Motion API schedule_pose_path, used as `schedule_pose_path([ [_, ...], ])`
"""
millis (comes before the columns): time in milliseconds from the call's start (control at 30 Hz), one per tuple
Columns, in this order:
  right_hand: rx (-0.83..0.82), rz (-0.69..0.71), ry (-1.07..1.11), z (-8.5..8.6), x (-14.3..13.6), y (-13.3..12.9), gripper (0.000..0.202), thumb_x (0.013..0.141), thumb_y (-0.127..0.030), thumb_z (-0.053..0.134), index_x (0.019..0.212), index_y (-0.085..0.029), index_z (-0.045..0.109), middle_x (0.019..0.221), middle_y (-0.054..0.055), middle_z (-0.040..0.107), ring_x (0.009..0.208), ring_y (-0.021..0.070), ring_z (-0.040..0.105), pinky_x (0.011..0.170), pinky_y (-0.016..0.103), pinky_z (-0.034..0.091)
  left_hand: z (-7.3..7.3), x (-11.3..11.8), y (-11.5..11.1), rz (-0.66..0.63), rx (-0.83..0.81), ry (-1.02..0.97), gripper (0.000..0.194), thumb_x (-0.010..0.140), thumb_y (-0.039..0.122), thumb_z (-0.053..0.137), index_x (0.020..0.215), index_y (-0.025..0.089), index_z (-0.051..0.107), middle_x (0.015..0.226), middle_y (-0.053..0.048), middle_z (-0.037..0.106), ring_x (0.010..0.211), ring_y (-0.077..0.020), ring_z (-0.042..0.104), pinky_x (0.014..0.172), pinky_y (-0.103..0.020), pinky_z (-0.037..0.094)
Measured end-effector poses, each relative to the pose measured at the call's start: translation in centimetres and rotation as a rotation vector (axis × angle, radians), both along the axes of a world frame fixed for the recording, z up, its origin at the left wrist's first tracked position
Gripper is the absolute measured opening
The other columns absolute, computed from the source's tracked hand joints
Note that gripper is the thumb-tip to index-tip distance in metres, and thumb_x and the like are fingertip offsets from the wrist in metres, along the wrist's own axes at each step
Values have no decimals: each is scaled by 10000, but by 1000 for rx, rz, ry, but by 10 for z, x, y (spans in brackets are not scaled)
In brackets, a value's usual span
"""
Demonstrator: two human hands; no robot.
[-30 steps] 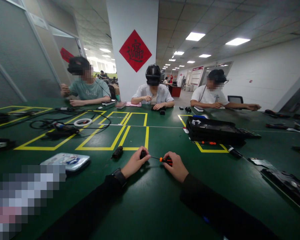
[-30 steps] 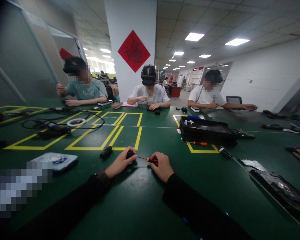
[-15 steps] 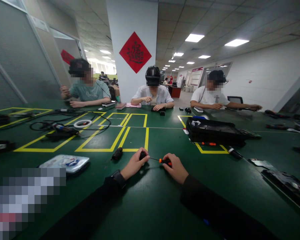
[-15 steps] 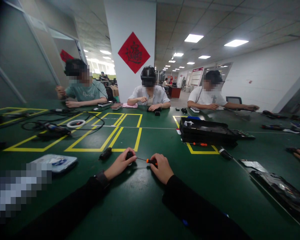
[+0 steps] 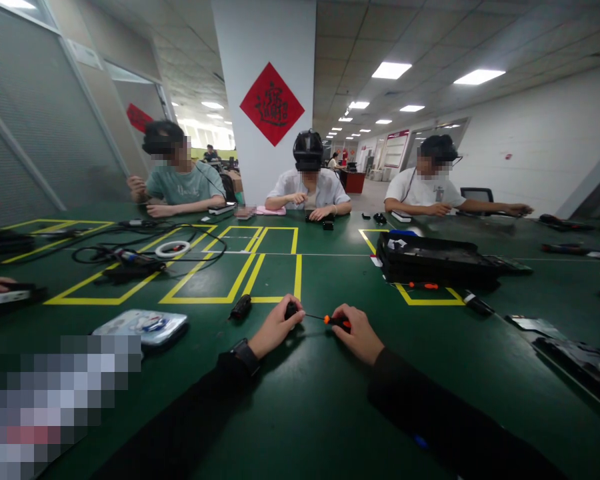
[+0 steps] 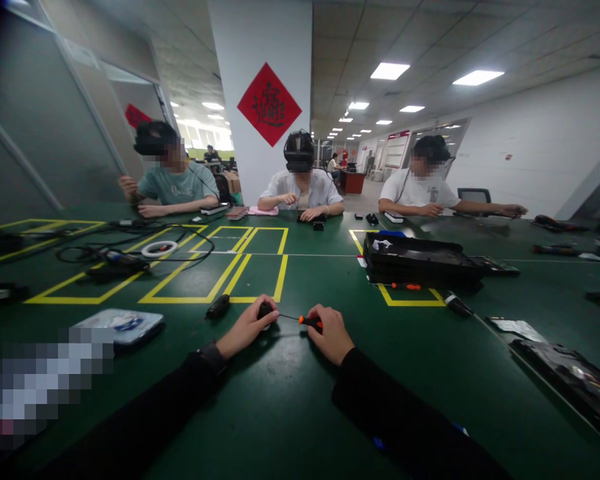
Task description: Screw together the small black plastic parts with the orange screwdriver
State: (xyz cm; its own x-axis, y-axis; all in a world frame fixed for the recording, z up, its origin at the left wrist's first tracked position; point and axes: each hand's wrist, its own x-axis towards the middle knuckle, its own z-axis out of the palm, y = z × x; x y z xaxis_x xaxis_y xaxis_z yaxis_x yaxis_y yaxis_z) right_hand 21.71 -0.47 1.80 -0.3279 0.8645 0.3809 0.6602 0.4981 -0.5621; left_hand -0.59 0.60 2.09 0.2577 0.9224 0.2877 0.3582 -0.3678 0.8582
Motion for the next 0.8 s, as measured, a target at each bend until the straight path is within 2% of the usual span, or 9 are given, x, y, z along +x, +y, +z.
schedule_pose_path([
  [100, -35, 3, 10, 0, 0, 0, 151, 762, -219, 572, 909, -187, 555, 871, 25, 579, 836, 168, 504, 810, 330, 368, 1, 0, -1, -8, 2, 15, 164, 819, 339, 469, 887, 190, 464, 812, 15, 523, 720, -121, 487, 689, -246, 386],
  [300, -67, 78, 17, 1, 4, 2, 147, 850, -225, 451, 908, -180, 579, 899, 46, 570, 871, 165, 506, 786, 305, 397, 3, 0, -1, -3, 9, 35, 158, 812, 324, 478, 889, 187, 463, 829, 14, 519, 755, -126, 489, 720, -250, 382],
  [600, -48, 46, 31, -2, 5, 2, 161, 791, -232, 556, 945, -188, 544, 906, 43, 564, 829, 160, 529, 760, 299, 422, 2, 0, -1, -8, 8, 38, 174, 808, 337, 479, 890, 184, 471, 834, 6, 528, 763, -132, 495, 722, -256, 390],
  [700, -52, 31, 39, -1, 4, 1, 177, 843, -259, 482, 992, -187, 546, 930, 54, 568, 847, 159, 534, 773, 303, 419, 3, 0, -2, -2, 12, 39, 168, 808, 330, 479, 889, 183, 475, 825, 8, 528, 757, -130, 494, 717, -253, 390],
  [800, -13, 46, 2, 1, 3, -1, 172, 868, -240, 430, 961, -189, 566, 924, 54, 572, 876, 163, 523, 790, 305, 407, 4, 0, -3, -1, 17, 37, 168, 807, 331, 482, 889, 184, 479, 830, 9, 530, 759, -128, 495, 718, -250, 389],
])
